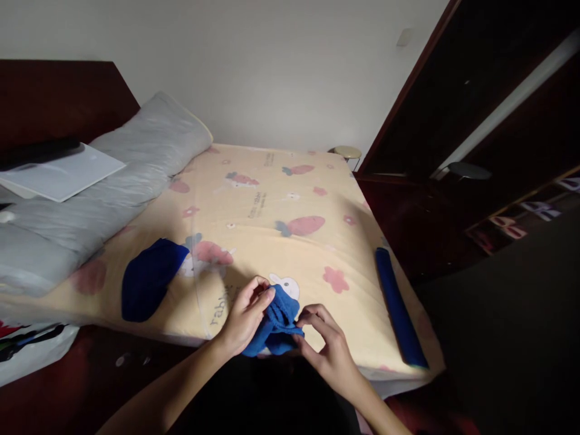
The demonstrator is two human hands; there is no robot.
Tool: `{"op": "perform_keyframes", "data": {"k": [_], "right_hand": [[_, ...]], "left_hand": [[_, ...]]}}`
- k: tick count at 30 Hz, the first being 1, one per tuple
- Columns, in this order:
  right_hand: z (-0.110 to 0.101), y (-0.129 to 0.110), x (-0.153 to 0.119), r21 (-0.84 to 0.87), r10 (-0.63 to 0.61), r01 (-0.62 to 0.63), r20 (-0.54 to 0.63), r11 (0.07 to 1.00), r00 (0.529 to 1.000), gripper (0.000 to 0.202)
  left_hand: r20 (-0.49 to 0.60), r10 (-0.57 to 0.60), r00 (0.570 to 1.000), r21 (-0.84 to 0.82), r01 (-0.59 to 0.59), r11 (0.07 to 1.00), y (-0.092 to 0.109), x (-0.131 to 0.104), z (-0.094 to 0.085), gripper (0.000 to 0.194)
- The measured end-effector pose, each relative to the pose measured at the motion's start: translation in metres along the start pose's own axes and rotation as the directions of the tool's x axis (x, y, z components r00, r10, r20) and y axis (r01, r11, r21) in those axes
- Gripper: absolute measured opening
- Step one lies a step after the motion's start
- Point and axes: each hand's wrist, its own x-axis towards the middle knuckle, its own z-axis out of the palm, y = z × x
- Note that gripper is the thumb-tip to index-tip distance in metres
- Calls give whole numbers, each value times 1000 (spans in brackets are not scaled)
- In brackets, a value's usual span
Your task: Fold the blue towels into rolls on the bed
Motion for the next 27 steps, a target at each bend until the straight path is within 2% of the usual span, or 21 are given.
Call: {"op": "perform_keyframes", "data": {"k": [4, 12, 16, 19, 21, 22, 24, 27], "right_hand": [[1, -2, 1, 104, 72, -82, 100, 991, 992, 13], [-16, -6, 2, 221, 218, -235, 100, 947, 971, 30], [-26, -4, -1, 204, 296, -282, -38, 937, 954, 32], [-34, -5, 2, 164, 301, -278, -142, 946, 943, 34], [-42, -5, 5, 149, 287, -259, -211, 954, 935, 36], [-47, -4, 7, 143, 281, -252, -249, 957, 927, 37], [-59, 1, 9, 124, 279, -252, -340, 960, 898, 40], [-76, 13, 9, 65, 269, -270, -460, 961, 846, 43]], "left_hand": [[-23, 15, 1000, -8, -15, 1000, 2, 2, 3, 45], [16, 1, 1000, 166, -4, 986, 6, 4, -11, 50], [136, -57, 989, 263, 20, 965, 7, 4, -18, 50], [262, -171, 950, 374, 64, 925, 10, 3, -21, 47], [306, -234, 923, 430, 86, 899, 14, 2, -25, 43], [309, -241, 920, 439, 87, 894, 15, 2, -27, 41], [258, -199, 945, 397, 84, 914, 18, 1, -33, 36], [71, -123, 990, 218, 105, 970, 17, 3, -47, 35]]}}
